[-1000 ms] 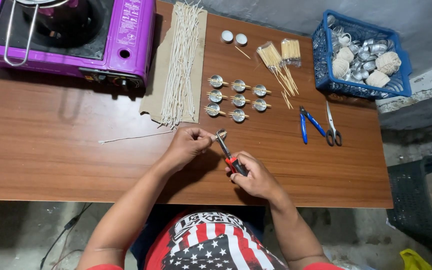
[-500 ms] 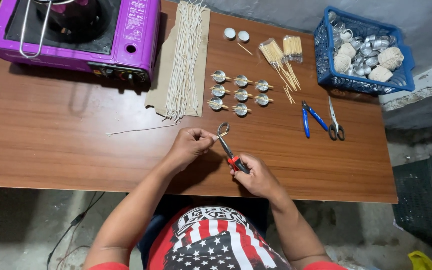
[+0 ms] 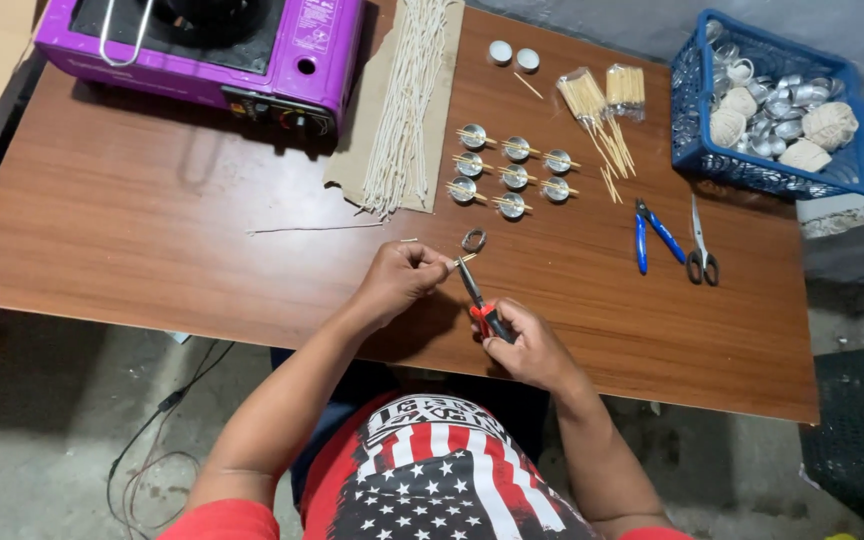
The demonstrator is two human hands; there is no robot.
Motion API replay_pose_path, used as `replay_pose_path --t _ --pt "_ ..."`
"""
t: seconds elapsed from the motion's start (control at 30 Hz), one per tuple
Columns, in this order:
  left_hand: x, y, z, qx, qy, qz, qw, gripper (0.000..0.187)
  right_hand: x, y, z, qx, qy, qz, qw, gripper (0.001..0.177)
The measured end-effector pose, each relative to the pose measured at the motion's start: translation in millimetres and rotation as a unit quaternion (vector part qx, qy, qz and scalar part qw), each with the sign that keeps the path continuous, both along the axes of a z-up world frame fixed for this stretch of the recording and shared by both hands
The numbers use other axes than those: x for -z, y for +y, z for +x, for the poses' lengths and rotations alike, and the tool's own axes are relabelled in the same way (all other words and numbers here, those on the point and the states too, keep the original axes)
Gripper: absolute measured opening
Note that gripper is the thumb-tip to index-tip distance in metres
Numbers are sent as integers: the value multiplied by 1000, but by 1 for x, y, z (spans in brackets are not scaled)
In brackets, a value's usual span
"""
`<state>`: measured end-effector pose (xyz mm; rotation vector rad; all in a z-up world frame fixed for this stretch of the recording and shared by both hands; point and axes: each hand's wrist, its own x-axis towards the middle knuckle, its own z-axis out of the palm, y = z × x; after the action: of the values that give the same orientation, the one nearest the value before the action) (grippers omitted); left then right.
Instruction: Assembling candle wicks by threading cotton wicks through metal tabs and crimping them with pliers.
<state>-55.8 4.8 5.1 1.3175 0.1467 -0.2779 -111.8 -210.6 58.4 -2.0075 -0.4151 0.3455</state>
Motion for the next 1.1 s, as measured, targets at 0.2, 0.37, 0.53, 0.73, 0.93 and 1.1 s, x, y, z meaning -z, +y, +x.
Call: replay_pose_path --t 0.2,0.37,0.53,0.73,0.93,1.1 --pt "-12 3 -13 -3 -4 -3 1000 11 23 -6 -8 41 74 16 996 6" --pt "-8 7 -16 -14 -4 -7 1000 11 9 4 -10 12 51 2 999 9" --pt "-12 10 -24 -15 -7 -10 1000 12 24 0 -8 31 67 23 997 8" --pt "5 12 -21 -30 -6 -15 999 13 11 12 -7 -2 50 12 999 11" --pt "-1 12 -29 -31 -7 -23 999 16 18 8 -8 19 57 18 998 9" --pt "-7 12 -32 -36 1 -27 999 17 0 23 -15 16 58 8 998 11"
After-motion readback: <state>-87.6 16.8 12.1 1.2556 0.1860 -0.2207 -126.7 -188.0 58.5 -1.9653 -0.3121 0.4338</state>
